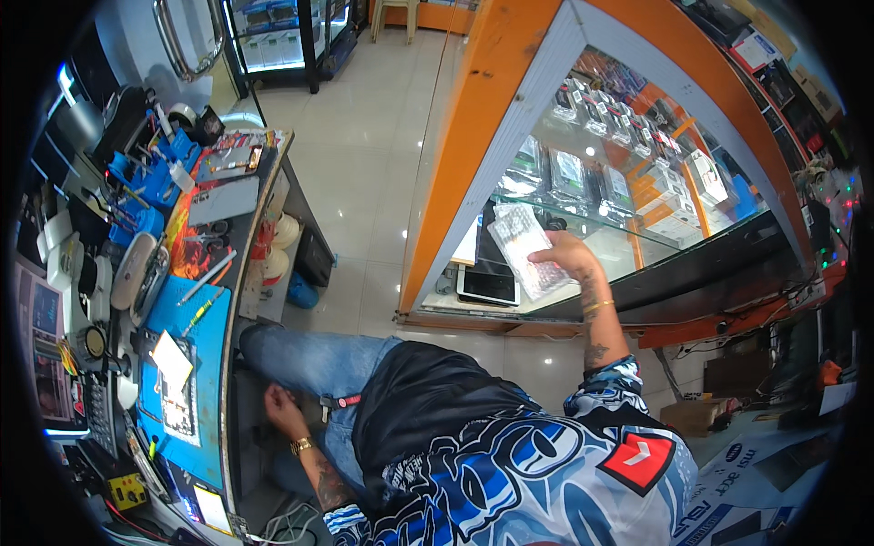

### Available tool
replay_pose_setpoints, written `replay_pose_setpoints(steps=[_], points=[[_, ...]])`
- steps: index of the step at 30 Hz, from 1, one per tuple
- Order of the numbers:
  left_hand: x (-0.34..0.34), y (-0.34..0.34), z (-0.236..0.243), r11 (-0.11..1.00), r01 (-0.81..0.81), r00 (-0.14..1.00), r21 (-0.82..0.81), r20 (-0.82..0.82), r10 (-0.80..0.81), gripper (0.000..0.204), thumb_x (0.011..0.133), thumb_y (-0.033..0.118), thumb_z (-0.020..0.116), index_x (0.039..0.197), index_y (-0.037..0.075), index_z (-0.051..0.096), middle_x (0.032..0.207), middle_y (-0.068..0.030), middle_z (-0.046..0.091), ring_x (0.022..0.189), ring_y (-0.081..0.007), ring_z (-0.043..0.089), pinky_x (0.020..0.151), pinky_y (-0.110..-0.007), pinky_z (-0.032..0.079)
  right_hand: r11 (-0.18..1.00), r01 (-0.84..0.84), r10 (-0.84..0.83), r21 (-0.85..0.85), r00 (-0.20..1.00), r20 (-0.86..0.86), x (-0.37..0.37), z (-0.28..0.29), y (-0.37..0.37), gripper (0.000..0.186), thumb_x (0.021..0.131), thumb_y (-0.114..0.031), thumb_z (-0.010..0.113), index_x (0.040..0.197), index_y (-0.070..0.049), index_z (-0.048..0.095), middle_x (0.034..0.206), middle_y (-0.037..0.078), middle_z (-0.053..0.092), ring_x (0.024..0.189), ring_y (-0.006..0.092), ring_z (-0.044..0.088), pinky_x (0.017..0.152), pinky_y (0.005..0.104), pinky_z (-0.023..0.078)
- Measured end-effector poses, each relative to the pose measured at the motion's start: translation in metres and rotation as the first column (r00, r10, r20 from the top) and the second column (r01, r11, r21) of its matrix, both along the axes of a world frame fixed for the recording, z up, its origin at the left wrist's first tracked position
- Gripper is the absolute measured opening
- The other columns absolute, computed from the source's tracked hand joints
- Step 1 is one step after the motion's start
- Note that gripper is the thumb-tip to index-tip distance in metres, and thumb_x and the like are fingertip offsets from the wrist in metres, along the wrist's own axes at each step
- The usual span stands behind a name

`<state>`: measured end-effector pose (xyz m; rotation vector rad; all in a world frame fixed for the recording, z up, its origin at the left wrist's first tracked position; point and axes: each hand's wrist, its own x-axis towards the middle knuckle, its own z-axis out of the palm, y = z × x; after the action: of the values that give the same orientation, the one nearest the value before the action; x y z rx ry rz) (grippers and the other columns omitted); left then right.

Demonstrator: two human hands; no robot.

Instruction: The person disassembles a mobile phone by removing the screen, disconnecting internal ribbon cables, and separating the internal components from the frame.

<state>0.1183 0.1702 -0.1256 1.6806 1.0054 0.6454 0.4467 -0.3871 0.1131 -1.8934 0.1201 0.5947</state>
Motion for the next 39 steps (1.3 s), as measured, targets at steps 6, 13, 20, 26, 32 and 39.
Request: replay_pose_setpoints(steps=[6,13,20,26,32,39], points=[[0.054,-0.131,0.21,0.886,0.445,0.85,0.135,0.249,-0.464,0.016,0.094,0.003,0.067,0.106,-0.003,0.074,0.089,-0.0111,0.073,0.077,-0.0177,0.068,0.072,-0.029,0.053,0.902,-0.422,0.432,0.093,0.871,-0.236,-0.062,0.091,0.022,0.042,0.079,-0.012,0.087,0.115,0.003,0.073,0.105,0.007,0.077,0.093,0.0115,0.068,0.087,0.0281,0.054],[0.05,-0.153,0.273,0.647,0.762,0.57,0.009,0.463,-0.678,0.022,0.096,-0.003,0.06,0.114,-0.004,0.073,0.109,-0.0104,0.073,0.093,-0.0152,0.069,0.081,-0.028,0.055,0.564,-0.808,0.823,0.171,0.532,-0.199,-0.098,0.104,0.166,0.046,0.081,-0.015,0.088,0.117,0.007,0.07,0.106,0.008,0.077,0.095,0.0112,0.068,0.086,0.0266,0.054],[0.015,-0.14,0.242,0.578,0.618,0.782,-0.534,0.497,-0.377,0.02,0.099,0.008,0.067,0.116,-0.001,0.074,0.096,-0.005,0.073,0.079,-0.0093,0.067,0.07,-0.024,0.057,0.33,-0.94,0.938,0.087,0.315,-0.145,-0.095,0.087,0.218,0.05,0.084,-0.028,0.086,0.122,0.0,0.07,0.106,0.007,0.076,0.096,0.0134,0.068,0.087,0.0288,0.053],[0.015,-0.135,0.237,0.423,0.627,0.767,-0.654,0.424,-0.481,0.024,0.097,0.008,0.071,0.118,-0.004,0.072,0.102,-0.0098,0.074,0.086,-0.0137,0.071,0.076,-0.028,0.06,0.346,-0.934,0.92,0.087,0.319,-0.227,-0.101,0.084,0.221,0.044,0.095,-0.031,0.074,0.128,-0.003,0.069,0.107,0.007,0.076,0.094,0.0143,0.069,0.085,0.0293,0.054],[0.024,-0.136,0.238,0.443,0.775,0.621,-0.451,0.408,-0.67,0.017,0.09,0.003,0.074,0.104,-0.007,0.075,0.103,-0.0037,0.075,0.094,-0.009,0.066,0.083,-0.025,0.053,0.37,-0.917,0.918,0.147,0.336,-0.212,-0.106,0.084,0.219,0.051,0.091,-0.03,0.078,0.131,0.0,0.067,0.11,0.009,0.075,0.097,0.0147,0.068,0.087,0.0298,0.054],[0.023,-0.119,0.217,0.487,0.584,0.812,-0.65,0.484,-0.328,0.013,0.098,0.013,0.07,0.093,0.001,0.069,0.095,-0.0066,0.074,0.082,-0.0103,0.07,0.073,-0.028,0.058,0.354,-0.929,0.922,0.108,0.328,-0.206,-0.083,0.086,0.18,0.057,0.084,-0.028,0.085,0.128,0.003,0.066,0.114,0.011,0.075,0.101,0.0165,0.069,0.089,0.0312,0.054]])
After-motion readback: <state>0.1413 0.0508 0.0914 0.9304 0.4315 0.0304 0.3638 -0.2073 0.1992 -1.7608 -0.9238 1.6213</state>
